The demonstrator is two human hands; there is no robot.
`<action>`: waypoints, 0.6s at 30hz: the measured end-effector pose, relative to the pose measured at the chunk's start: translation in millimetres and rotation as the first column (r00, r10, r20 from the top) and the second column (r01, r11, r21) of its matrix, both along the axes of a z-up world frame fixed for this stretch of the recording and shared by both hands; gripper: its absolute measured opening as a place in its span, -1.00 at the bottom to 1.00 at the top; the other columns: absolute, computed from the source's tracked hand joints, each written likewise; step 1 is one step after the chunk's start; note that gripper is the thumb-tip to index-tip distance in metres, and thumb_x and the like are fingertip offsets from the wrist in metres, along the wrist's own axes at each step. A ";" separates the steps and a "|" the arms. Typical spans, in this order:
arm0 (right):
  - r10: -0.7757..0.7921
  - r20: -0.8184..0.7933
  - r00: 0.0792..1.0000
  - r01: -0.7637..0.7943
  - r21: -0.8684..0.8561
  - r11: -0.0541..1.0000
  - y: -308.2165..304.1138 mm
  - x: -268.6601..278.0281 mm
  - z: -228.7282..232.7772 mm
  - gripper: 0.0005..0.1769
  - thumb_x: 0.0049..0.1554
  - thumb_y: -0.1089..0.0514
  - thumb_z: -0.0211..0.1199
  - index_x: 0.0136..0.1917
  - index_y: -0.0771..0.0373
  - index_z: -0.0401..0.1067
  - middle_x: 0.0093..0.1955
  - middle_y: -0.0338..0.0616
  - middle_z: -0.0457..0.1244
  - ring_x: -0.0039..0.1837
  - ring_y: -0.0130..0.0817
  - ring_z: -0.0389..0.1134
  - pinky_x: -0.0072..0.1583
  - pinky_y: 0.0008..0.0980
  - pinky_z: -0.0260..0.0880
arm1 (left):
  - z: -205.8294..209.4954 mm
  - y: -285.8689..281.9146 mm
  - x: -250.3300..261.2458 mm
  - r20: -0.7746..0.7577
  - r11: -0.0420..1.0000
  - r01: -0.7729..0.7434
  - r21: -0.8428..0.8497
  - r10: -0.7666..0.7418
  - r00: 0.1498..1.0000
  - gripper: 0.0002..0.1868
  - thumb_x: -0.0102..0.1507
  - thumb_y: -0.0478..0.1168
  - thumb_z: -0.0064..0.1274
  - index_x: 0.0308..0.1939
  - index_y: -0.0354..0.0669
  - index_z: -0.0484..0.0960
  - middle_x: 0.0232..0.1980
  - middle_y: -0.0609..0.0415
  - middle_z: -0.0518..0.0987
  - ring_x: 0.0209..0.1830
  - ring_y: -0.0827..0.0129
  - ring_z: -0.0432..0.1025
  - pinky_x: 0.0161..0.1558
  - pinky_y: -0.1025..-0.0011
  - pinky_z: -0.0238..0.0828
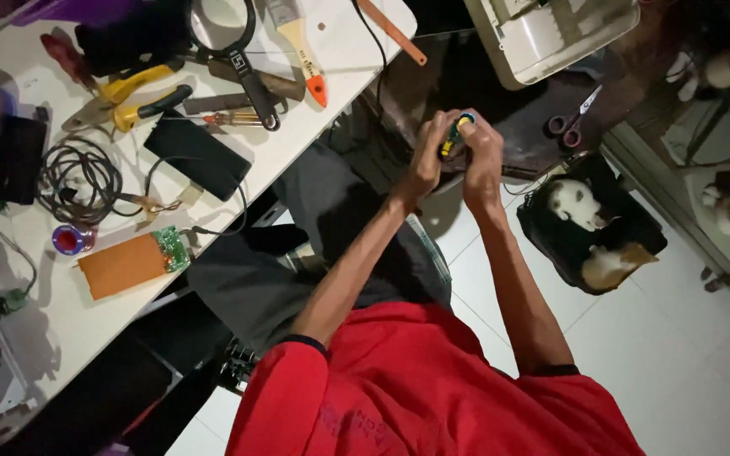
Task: Soldering and repairing electronic components on a circuit board at a workbench.
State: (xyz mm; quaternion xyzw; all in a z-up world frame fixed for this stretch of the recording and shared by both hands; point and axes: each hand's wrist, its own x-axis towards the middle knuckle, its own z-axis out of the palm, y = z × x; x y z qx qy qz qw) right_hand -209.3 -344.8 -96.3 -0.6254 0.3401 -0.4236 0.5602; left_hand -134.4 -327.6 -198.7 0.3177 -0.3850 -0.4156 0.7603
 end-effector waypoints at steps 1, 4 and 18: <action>0.020 -0.022 1.000 -0.021 -0.052 0.998 0.4 -1.8 5.3 -0.64 0.28 -0.08 0.04 -0.13 0.19 0.48 -0.28 -0.11 0.22 -0.21 -0.34 0.23 -0.06 -0.30 0.29 | 28.0 4.9 3.2 0.007 0.998 -0.058 0.027 0.058 0.998 -0.40 0.56 0.01 -0.43 -0.09 -0.32 0.68 -0.26 -0.07 0.60 -0.18 0.30 0.56 -0.05 0.38 0.49; 0.049 -0.012 0.999 -0.050 -0.108 0.993 -0.1 -0.9 14.1 -0.62 0.32 -0.06 -0.01 -0.13 0.21 0.44 -0.26 -0.10 0.19 -0.16 -0.34 0.19 -0.02 -0.31 0.27 | -32.7 -11.3 -2.6 0.180 0.980 -0.180 -0.080 0.192 0.965 -0.54 0.57 0.00 -0.45 0.19 -0.22 0.50 -0.13 -0.05 0.54 -0.08 0.28 0.51 0.05 0.35 0.44; 0.060 -0.054 0.997 -0.064 -0.077 0.995 6.5 -1.7 -9.0 -0.61 0.32 -0.12 -0.03 -0.05 0.19 0.45 -0.33 -0.03 0.14 -0.23 -0.25 0.18 -0.06 -0.19 0.28 | -75.9 -17.6 -11.5 0.475 0.857 -0.362 -0.367 0.507 0.719 -0.55 0.52 -0.22 -0.31 0.49 -0.27 0.26 -0.13 -0.12 0.43 -0.25 0.16 0.38 -0.22 0.36 0.42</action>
